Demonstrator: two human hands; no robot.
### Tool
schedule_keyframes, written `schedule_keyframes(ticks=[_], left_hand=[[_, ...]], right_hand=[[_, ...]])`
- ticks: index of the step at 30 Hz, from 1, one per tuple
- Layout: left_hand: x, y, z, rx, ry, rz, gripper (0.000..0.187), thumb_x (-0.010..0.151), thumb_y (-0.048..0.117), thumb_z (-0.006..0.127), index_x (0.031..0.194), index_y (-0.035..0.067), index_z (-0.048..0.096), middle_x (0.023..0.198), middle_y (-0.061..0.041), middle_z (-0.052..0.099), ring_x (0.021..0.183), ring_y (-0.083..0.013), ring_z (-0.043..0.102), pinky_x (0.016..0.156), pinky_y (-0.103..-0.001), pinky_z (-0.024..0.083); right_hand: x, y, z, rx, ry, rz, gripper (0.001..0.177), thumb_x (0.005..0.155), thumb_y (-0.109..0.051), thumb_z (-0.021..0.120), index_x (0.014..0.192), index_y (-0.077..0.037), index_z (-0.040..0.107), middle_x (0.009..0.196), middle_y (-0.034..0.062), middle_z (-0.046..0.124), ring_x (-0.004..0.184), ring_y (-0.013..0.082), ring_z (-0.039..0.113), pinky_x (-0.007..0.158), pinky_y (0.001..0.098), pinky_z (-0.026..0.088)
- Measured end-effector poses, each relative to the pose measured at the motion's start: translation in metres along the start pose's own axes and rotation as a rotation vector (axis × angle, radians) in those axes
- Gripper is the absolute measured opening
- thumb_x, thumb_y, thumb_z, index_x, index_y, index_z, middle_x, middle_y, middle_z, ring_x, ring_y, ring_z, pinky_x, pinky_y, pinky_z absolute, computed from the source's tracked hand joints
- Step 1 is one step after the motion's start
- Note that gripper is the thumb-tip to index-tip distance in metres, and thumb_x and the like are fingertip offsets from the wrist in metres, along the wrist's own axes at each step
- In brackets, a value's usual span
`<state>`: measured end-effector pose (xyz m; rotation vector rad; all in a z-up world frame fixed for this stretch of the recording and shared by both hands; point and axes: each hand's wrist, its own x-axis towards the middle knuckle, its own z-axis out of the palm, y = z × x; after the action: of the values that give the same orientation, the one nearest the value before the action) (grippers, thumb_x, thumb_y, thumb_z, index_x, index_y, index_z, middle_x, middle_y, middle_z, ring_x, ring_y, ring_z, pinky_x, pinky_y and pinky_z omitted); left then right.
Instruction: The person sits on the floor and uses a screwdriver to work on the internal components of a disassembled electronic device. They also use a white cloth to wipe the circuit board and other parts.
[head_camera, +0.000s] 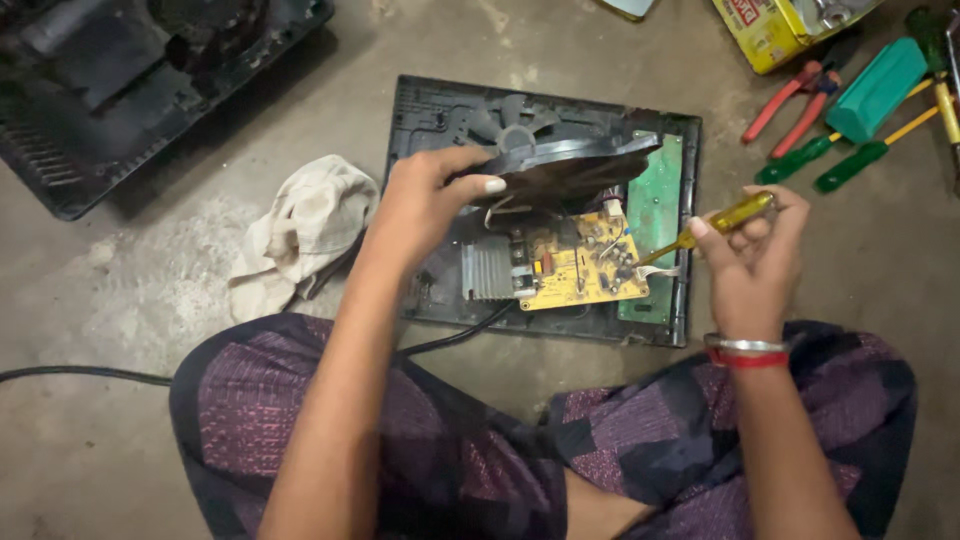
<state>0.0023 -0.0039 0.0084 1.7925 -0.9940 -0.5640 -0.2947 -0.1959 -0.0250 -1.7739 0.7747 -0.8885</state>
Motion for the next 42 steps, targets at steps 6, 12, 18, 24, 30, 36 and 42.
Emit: schedule_keyframes(ticks=[6,12,18,24,30,36,42], left_hand=[[-0.002,0.009,-0.003,0.035,-0.013,-0.039,0.038,0.086,0.028,0.075,0.116,0.005,0.073,0.102,-0.017,0.076,0.093,-0.0284,0.076,0.082,-0.036,0.054],[0.003,0.014,-0.004,0.061,-0.039,-0.074,0.037,0.086,0.028,0.075,0.116,0.006,0.074,0.102,-0.016,0.077,0.094,-0.0272,0.076,0.084,-0.035,0.054],[0.005,0.015,-0.005,0.002,-0.092,-0.137,0.033,0.085,0.024,0.075,0.114,0.008,0.075,0.101,-0.011,0.080,0.093,-0.0220,0.076,0.085,-0.034,0.054],[0.008,0.013,-0.006,-0.005,-0.094,-0.075,0.032,0.086,0.022,0.075,0.113,0.006,0.075,0.102,-0.011,0.079,0.093,-0.0210,0.076,0.084,-0.033,0.054],[0.009,0.008,-0.006,-0.001,-0.099,-0.077,0.031,0.087,0.021,0.075,0.115,0.006,0.074,0.101,-0.011,0.079,0.092,-0.0210,0.077,0.083,-0.033,0.055],[0.007,0.009,-0.006,0.015,-0.081,-0.063,0.030,0.087,0.022,0.074,0.113,0.007,0.074,0.099,-0.013,0.078,0.090,-0.0236,0.077,0.082,-0.033,0.055],[0.004,0.009,-0.006,0.025,-0.067,-0.062,0.032,0.086,0.025,0.075,0.113,0.007,0.075,0.098,-0.014,0.077,0.088,-0.0270,0.076,0.079,-0.035,0.054]], right_hand=[[0.001,-0.014,0.006,-0.018,0.006,0.073,0.053,0.102,0.011,0.067,0.145,-0.004,0.040,0.112,0.0070,0.064,0.103,0.0122,0.064,0.090,0.0265,0.055],[0.011,-0.015,0.012,-0.002,-0.092,0.048,0.060,0.103,0.009,0.064,0.155,-0.005,0.039,0.114,0.0060,0.065,0.106,0.0118,0.064,0.097,0.0275,0.055],[0.033,-0.002,0.019,0.044,-0.335,0.198,0.053,0.100,0.005,0.062,0.149,-0.003,0.043,0.111,0.0043,0.066,0.105,0.0121,0.063,0.093,0.0288,0.053],[0.051,0.004,0.020,0.137,-0.456,0.290,0.043,0.100,0.004,0.062,0.141,-0.002,0.050,0.114,0.0070,0.069,0.106,0.0147,0.067,0.096,0.0321,0.054],[0.028,-0.031,0.013,0.144,-0.312,0.086,0.040,0.104,0.004,0.060,0.140,-0.003,0.043,0.114,0.0109,0.066,0.106,0.0191,0.067,0.097,0.0343,0.057],[-0.036,-0.064,0.008,-0.016,-0.046,0.097,0.030,0.105,0.001,0.054,0.124,-0.006,0.032,0.113,0.0225,0.071,0.083,0.0206,0.069,0.073,0.0282,0.055],[-0.086,-0.067,0.029,-0.261,-0.014,-0.058,0.033,0.103,-0.004,0.067,0.118,-0.004,0.038,0.115,0.0220,0.071,0.092,0.0206,0.072,0.083,0.0286,0.058]])
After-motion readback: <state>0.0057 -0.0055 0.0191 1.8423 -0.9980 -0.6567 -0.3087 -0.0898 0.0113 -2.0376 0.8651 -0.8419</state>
